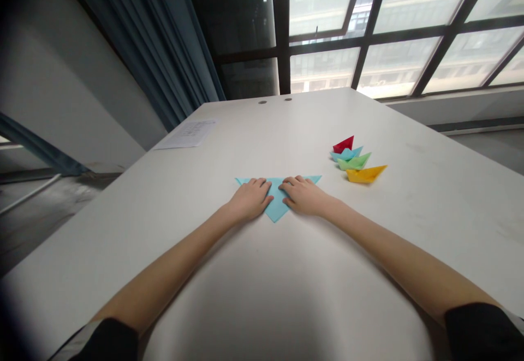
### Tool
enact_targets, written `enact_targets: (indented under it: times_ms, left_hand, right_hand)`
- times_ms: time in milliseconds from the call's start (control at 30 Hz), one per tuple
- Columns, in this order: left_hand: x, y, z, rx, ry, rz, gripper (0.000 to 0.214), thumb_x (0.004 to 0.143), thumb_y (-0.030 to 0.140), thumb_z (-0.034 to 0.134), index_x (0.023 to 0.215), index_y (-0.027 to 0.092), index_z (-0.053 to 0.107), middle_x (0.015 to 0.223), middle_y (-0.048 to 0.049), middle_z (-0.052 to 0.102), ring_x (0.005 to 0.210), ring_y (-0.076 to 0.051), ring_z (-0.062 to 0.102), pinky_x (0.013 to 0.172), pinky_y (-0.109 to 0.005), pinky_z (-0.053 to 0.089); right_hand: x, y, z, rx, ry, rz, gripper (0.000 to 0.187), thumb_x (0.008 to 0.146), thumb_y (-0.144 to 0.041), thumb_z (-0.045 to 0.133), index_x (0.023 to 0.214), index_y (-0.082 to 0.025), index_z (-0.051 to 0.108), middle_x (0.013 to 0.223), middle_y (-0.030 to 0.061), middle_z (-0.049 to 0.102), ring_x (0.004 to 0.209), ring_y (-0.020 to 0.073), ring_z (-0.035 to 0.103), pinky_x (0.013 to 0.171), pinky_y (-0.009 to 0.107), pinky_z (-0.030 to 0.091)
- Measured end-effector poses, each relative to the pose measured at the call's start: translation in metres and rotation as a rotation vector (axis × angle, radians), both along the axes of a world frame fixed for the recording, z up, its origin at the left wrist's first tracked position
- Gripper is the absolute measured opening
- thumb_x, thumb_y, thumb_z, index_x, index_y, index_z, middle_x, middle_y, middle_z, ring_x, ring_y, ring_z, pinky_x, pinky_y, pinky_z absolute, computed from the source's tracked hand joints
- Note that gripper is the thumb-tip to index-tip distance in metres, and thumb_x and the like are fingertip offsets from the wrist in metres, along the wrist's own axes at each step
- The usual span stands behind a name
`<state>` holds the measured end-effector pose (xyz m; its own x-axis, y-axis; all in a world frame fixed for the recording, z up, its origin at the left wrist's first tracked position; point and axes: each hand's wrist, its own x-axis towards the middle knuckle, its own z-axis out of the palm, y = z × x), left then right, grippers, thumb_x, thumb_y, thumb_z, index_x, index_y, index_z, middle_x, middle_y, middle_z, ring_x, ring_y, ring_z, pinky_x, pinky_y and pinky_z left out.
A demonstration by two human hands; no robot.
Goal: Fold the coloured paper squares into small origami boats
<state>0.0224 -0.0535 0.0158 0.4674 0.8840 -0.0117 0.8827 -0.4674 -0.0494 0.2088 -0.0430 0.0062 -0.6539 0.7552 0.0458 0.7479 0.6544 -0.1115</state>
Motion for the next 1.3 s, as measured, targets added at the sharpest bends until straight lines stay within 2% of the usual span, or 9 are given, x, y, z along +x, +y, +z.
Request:
enact_targets:
  times_ms: [167, 300, 433, 567, 867, 967, 1033, 1133, 1300]
  left_hand:
    - [0.002, -0.005, -0.007, -0.115, 0.010, 0.169, 0.053, 0.088, 0.045, 0.028, 0.135, 0.021, 0.030, 0.145, -0.0103, 0.026, 0.127, -0.035, 0.028, 0.095, -0.050, 0.034]
    - [0.000, -0.003, -0.007, -0.190, 0.014, 0.317, 0.072, 0.082, 0.062, 0.022, 0.140, 0.021, 0.019, 0.148, -0.0109, 0.013, 0.129, -0.043, 0.017, 0.095, -0.060, 0.026]
    - [-0.006, 0.002, -0.004, -0.216, 0.027, 0.426, 0.096, 0.069, 0.078, 0.022, 0.142, 0.015, 0.015, 0.147, -0.0178, 0.011, 0.130, -0.045, 0.016, 0.097, -0.061, 0.021]
    - [-0.010, 0.004, 0.000, -0.219, 0.062, 0.511, 0.113, 0.059, 0.085, 0.026, 0.141, 0.009, 0.013, 0.145, -0.0248, 0.013, 0.131, -0.044, 0.015, 0.099, -0.058, 0.020]
    - [-0.012, 0.005, -0.002, -0.207, 0.089, 0.526, 0.112, 0.057, 0.086, 0.027, 0.142, 0.013, 0.014, 0.145, -0.0232, 0.014, 0.129, -0.047, 0.014, 0.097, -0.061, 0.017]
    - [-0.013, 0.006, -0.002, -0.221, 0.089, 0.521, 0.111, 0.058, 0.085, 0.028, 0.142, 0.013, 0.012, 0.145, -0.0239, 0.012, 0.130, -0.047, 0.012, 0.098, -0.061, 0.016]
    - [-0.014, 0.007, -0.002, -0.232, 0.087, 0.513, 0.112, 0.058, 0.085, 0.028, 0.142, 0.013, 0.011, 0.145, -0.0242, 0.011, 0.130, -0.046, 0.011, 0.098, -0.061, 0.015]
    - [-0.016, 0.009, -0.001, -0.257, 0.091, 0.491, 0.113, 0.057, 0.086, 0.027, 0.142, 0.014, 0.010, 0.146, -0.0226, 0.008, 0.131, -0.045, 0.009, 0.099, -0.061, 0.014]
    - [-0.024, 0.013, 0.002, -0.288, 0.092, 0.413, 0.114, 0.055, 0.085, 0.032, 0.142, 0.015, 0.010, 0.147, -0.0215, 0.007, 0.132, -0.044, 0.008, 0.099, -0.061, 0.013]
  right_hand:
    - [0.003, 0.001, -0.011, -0.030, -0.022, -0.031, 0.054, 0.088, -0.038, 0.035, 0.133, -0.009, 0.037, 0.137, 0.0169, 0.039, 0.124, 0.0295, 0.036, 0.101, 0.043, 0.031]
    - [0.005, -0.001, -0.007, -0.174, -0.127, -0.197, 0.072, 0.085, -0.054, 0.029, 0.141, -0.009, 0.021, 0.146, 0.0164, 0.021, 0.131, 0.0374, 0.021, 0.102, 0.052, 0.025]
    - [0.009, -0.003, 0.004, -0.320, -0.199, -0.355, 0.088, 0.077, -0.068, 0.028, 0.143, -0.014, 0.010, 0.149, 0.0142, 0.008, 0.132, 0.0405, 0.010, 0.100, 0.060, 0.022]
    - [0.014, -0.001, 0.007, -0.382, -0.214, -0.405, 0.099, 0.069, -0.075, 0.034, 0.143, -0.015, 0.006, 0.148, 0.0170, 0.004, 0.133, 0.0408, 0.005, 0.098, 0.063, 0.020]
    - [0.017, 0.000, 0.013, -0.431, -0.269, -0.475, 0.113, 0.063, -0.077, 0.041, 0.142, -0.004, 0.003, 0.145, 0.0276, 0.003, 0.133, 0.0383, 0.006, 0.098, 0.060, 0.023]
    - [0.017, 0.000, 0.014, -0.360, -0.246, -0.413, 0.107, 0.064, -0.073, 0.045, 0.142, -0.007, 0.011, 0.145, 0.0255, 0.011, 0.131, 0.0415, 0.015, 0.099, 0.061, 0.021]
    - [0.018, 0.002, 0.014, -0.279, -0.177, -0.285, 0.099, 0.066, -0.068, 0.048, 0.142, -0.012, 0.017, 0.145, 0.0210, 0.018, 0.130, 0.0411, 0.020, 0.099, 0.061, 0.020]
    - [0.019, 0.005, 0.016, -0.172, -0.057, -0.066, 0.086, 0.069, -0.060, 0.053, 0.138, -0.016, 0.028, 0.142, 0.0167, 0.029, 0.128, 0.0354, 0.029, 0.101, 0.053, 0.025]
    - [0.019, 0.008, 0.023, -0.204, 0.050, 0.110, 0.067, 0.072, -0.054, 0.056, 0.128, -0.018, 0.046, 0.130, 0.0146, 0.048, 0.114, 0.0288, 0.048, 0.096, 0.042, 0.036]
